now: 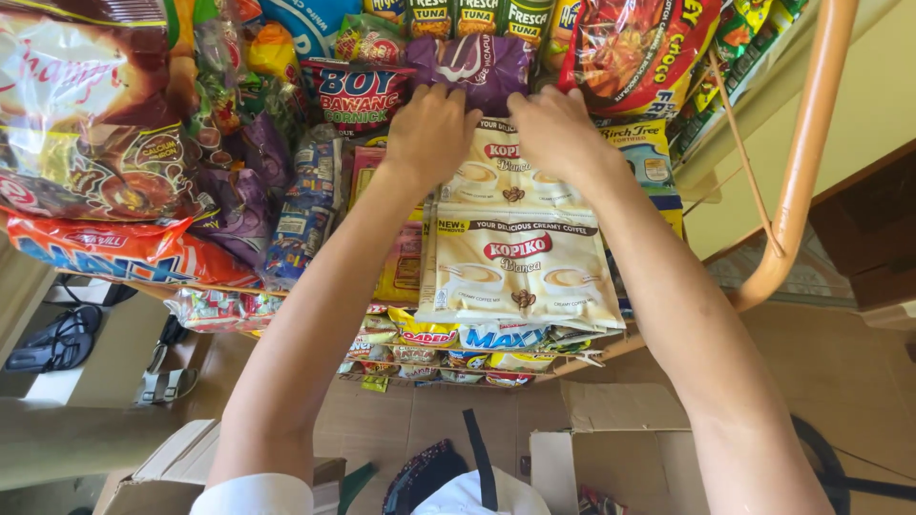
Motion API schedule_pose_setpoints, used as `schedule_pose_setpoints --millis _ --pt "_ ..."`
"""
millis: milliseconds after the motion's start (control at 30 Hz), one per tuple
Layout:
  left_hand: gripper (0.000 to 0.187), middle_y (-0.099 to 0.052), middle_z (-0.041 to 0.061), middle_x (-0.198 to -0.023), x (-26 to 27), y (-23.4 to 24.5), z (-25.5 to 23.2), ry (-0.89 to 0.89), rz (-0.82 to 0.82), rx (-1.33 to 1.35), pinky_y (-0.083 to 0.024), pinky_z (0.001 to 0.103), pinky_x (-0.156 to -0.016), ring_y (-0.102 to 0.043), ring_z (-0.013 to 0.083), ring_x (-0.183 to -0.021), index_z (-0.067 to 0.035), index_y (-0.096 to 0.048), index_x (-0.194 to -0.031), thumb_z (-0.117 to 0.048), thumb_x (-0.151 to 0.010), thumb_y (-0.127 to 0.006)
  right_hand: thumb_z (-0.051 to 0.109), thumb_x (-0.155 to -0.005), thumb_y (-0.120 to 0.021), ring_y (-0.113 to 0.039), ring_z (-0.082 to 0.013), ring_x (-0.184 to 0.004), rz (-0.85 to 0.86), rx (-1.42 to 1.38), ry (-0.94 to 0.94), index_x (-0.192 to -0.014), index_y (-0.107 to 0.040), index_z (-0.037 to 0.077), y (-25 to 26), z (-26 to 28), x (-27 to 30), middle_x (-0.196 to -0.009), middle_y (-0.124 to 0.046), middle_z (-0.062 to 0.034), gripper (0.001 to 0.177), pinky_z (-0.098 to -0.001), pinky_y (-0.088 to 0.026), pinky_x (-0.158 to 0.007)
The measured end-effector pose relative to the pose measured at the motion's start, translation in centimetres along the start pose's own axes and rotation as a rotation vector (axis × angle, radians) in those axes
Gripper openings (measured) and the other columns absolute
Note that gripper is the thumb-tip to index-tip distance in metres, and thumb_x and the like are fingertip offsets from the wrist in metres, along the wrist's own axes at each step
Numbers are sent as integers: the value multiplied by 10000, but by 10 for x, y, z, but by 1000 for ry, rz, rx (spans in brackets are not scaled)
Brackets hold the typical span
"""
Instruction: Organizing and stocking various snack and coffee sachets onto a wire metal rack from cardboard boxes.
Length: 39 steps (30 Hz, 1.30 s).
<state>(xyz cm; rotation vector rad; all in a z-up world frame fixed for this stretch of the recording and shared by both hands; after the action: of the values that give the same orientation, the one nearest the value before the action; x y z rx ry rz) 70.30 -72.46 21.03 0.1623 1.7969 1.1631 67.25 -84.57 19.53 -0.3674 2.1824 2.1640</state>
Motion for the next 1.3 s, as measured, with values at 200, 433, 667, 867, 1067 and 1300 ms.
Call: schedule_pose_setpoints --millis 200,433,667,867,1067,1300 --pt "386 -684 250 -1017 -3 -22 5 132 59 -119 -558 447 -835 -643 402 -968 36 -638 -1115 -340 -1031 -619 45 -933 -609 -586 -332 -1114 -242 81 90 -1160 -635 2 15 13 11 -1124 -661 -166 233 -499 -436 -895" --pt "612 -688 290 -1249 32 38 24 431 289 573 -489 469 -1053 -622 417 -1247 20 -514 -1396 -474 -1035 -520 105 -963 -695 -584 -316 -1110 -414 22 200 -1162 -685 -5 65 26 32 -1162 -636 -146 227 -466 -479 -881" --pt "952 -112 354 -1655 122 138 -75 -235 590 649 -291 534 -1162 -177 488 -1514 -198 -215 -1617 -571 -873 -677 419 -838 -816 -568 -336 -1258 -28 -390 270 -1248 -673 34 110 74 113 -1272 -646 -158 580 -460 -462 -1074" --pt "798 -364 277 -1582 141 119 -87 -311 565 455 -342 578 -1144 -305 529 -1448 -274 -276 -1607 -457 -952 -694 548 -650 -868 -350 -389 -1457 200 -232 409 -1458 -588 107 71 101 170 -1605 -423 -193 962 -454 -346 -1121" --pt "769 -446 221 -1578 135 109 -83 -285 472 386 -421 558 -1107 -404 511 -1422 -331 -403 -1575 -298 -872 -712 341 -858 -749 -370 -324 -1499 131 -432 336 -1495 -495 132 53 86 178 -1623 -407 -134 717 -423 -347 -1191" --pt "571 -412 228 -1580 143 113 -80 -216 475 438 -384 621 -1026 -341 503 -1450 -201 -473 -1521 -490 -1028 -501 455 -964 -552 -295 -364 -1485 15 -279 273 -1555 -444 166 51 95 192 -1627 -360 -140 667 -498 -231 -1198"
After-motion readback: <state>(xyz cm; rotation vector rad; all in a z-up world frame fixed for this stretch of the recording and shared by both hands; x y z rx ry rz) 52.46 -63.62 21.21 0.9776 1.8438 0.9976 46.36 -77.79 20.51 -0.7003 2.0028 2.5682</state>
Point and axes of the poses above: each hand's wrist, its own x-axis away from the middle knuckle, its own y-axis out of the back of the hand, z = x × y, the point moved 10 cm from there along -x, towards the middle knuckle
